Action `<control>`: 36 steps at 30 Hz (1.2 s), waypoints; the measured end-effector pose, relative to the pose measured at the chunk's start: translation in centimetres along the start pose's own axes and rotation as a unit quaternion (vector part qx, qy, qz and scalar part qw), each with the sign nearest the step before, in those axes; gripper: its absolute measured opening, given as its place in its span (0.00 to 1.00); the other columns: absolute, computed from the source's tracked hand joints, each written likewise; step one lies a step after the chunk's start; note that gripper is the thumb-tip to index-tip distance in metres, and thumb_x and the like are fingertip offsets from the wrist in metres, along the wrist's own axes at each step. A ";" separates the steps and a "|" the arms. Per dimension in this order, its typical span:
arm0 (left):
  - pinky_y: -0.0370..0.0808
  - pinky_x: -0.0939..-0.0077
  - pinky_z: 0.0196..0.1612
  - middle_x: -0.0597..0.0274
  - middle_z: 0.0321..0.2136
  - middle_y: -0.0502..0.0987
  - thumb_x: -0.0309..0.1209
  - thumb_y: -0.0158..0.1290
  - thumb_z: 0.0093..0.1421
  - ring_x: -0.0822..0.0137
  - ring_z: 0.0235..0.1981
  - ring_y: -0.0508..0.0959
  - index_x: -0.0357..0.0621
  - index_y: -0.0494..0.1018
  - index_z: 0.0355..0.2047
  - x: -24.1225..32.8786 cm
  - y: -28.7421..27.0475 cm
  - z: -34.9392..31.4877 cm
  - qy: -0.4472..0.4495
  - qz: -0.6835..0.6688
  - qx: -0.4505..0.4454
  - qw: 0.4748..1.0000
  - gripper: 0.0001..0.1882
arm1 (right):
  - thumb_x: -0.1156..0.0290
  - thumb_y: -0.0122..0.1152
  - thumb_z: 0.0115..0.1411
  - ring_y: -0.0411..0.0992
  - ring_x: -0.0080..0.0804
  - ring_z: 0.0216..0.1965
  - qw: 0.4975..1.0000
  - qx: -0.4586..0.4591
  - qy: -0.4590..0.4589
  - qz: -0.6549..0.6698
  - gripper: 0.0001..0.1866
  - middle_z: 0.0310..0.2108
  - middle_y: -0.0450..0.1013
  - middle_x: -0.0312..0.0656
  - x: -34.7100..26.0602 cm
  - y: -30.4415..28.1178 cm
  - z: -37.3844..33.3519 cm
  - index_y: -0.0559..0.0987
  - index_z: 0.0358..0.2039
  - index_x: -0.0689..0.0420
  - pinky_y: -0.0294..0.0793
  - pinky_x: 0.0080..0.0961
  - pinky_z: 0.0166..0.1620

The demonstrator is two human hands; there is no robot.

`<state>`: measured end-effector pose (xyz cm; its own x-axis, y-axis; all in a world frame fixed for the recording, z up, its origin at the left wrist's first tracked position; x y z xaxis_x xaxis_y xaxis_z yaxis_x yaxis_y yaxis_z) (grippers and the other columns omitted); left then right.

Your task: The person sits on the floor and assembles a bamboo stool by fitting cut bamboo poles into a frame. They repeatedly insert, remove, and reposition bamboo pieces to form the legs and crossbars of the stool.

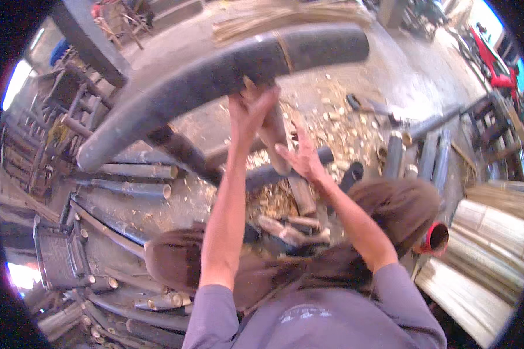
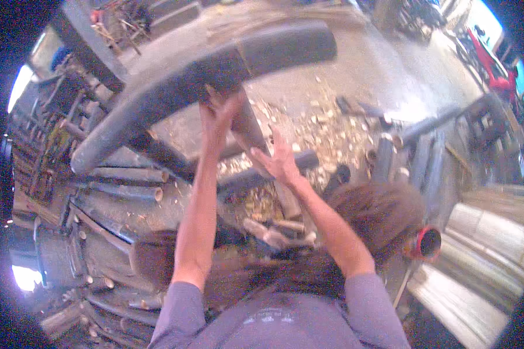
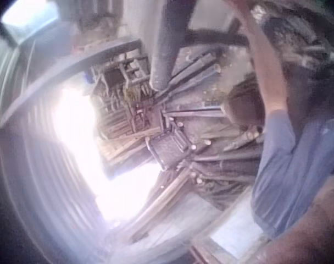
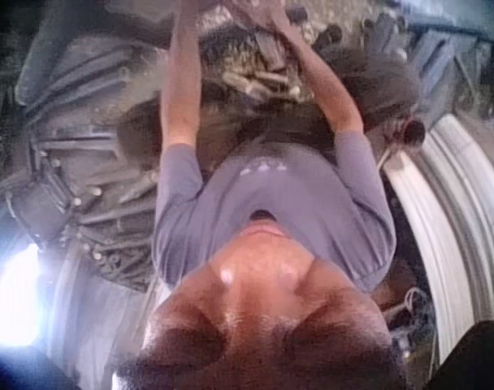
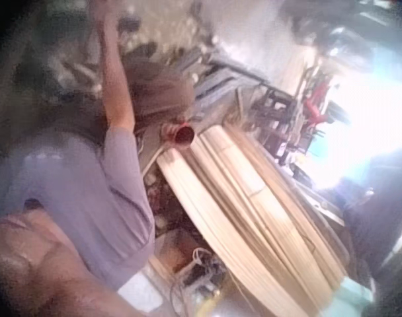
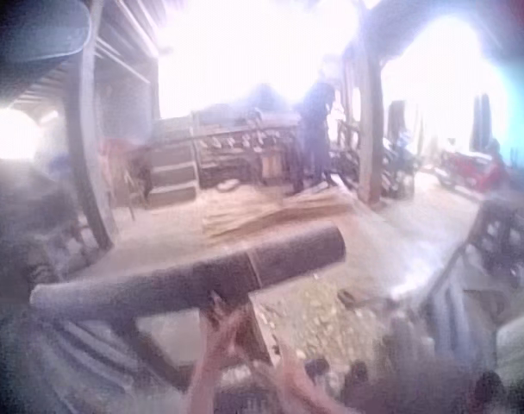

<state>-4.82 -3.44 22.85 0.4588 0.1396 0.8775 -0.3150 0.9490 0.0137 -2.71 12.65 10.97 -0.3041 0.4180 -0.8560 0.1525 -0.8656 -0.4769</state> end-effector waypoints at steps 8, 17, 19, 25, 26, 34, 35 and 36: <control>0.71 0.75 0.47 0.65 0.41 0.76 0.34 0.63 0.54 0.73 0.41 0.74 0.39 0.72 0.47 -1.9 0.7 4.2 0.061 -0.097 -0.083 0.990 0.22 | 0.49 0.58 0.55 0.76 0.53 0.30 0.871 -0.416 0.055 -0.257 0.23 0.27 0.76 0.54 13.6 4.8 -16.6 0.80 0.34 0.59 0.76 0.45 0.36; 0.70 0.75 0.48 0.63 0.43 0.75 0.35 0.66 0.52 0.73 0.43 0.73 0.39 0.69 0.49 -3.1 0.3 7.5 0.017 -0.143 -0.045 0.989 0.27 | 0.48 0.68 0.50 0.73 0.61 0.45 0.861 -0.406 0.153 -0.264 0.41 0.44 0.68 0.67 12.8 6.4 -24.7 0.63 0.52 0.65 0.74 0.49 0.47; 0.70 0.74 0.49 0.62 0.45 0.74 0.35 0.66 0.51 0.71 0.44 0.73 0.39 0.66 0.52 -3.4 0.6 7.8 0.001 -0.144 -0.064 0.988 0.31 | 0.45 0.65 0.52 0.73 0.64 0.40 0.901 -0.351 0.083 -0.241 0.40 0.43 0.68 0.65 15.1 6.3 -26.3 0.62 0.50 0.64 0.74 0.51 0.44; 0.70 0.74 0.47 0.61 0.42 0.75 0.35 0.68 0.49 0.71 0.42 0.73 0.36 0.67 0.49 -5.1 0.2 7.8 -0.031 -0.144 -0.061 0.987 0.31 | 0.42 0.56 0.57 0.72 0.62 0.44 0.916 -0.283 0.256 -0.123 0.37 0.42 0.72 0.63 13.4 6.1 -24.3 0.68 0.48 0.67 0.71 0.48 0.46; 0.71 0.74 0.47 0.61 0.42 0.75 0.35 0.68 0.49 0.71 0.42 0.73 0.36 0.67 0.50 -5.3 0.1 7.9 -0.038 -0.140 -0.064 0.987 0.31 | 0.40 0.54 0.57 0.72 0.58 0.46 0.901 -0.271 0.314 -0.123 0.38 0.43 0.74 0.61 10.3 4.9 -22.6 0.69 0.48 0.67 0.71 0.44 0.47; 0.72 0.75 0.44 0.60 0.39 0.76 0.35 0.67 0.49 0.72 0.39 0.74 0.36 0.71 0.44 -3.1 0.5 6.3 -0.036 -0.132 -0.035 0.990 0.26 | 0.51 0.66 0.54 0.73 0.35 0.42 0.957 0.014 0.240 0.161 0.35 0.42 0.75 0.48 2.2 -4.0 -12.7 0.70 0.53 0.65 0.71 0.34 0.48; 0.72 0.75 0.44 0.61 0.40 0.77 0.35 0.67 0.49 0.72 0.40 0.74 0.37 0.71 0.44 -3.2 0.0 6.1 -0.042 -0.125 -0.030 0.991 0.25 | 0.52 0.66 0.54 0.73 0.34 0.42 0.964 0.052 0.210 0.152 0.36 0.43 0.74 0.47 1.5 -4.8 -11.5 0.68 0.55 0.64 0.71 0.34 0.47; 0.72 0.75 0.44 0.61 0.40 0.77 0.35 0.66 0.49 0.72 0.40 0.74 0.37 0.72 0.45 -2.6 -0.1 5.4 -0.030 -0.126 -0.039 0.991 0.25 | 0.54 0.66 0.54 0.72 0.34 0.42 0.969 0.089 0.183 0.142 0.36 0.43 0.73 0.46 -1.2 -5.6 -10.1 0.67 0.57 0.63 0.71 0.34 0.47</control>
<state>-10.44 -5.46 23.10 0.4637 -0.1195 0.8779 -0.1303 0.9709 0.2009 6.25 19.80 12.68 0.0847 0.1970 -0.9767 0.0069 -0.9804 -0.1971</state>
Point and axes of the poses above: each hand's wrist, its own z-axis towards the middle knuckle, its own y-axis out of the palm, x = y × z, the point moved 3 cm from there along z, towards the middle knuckle
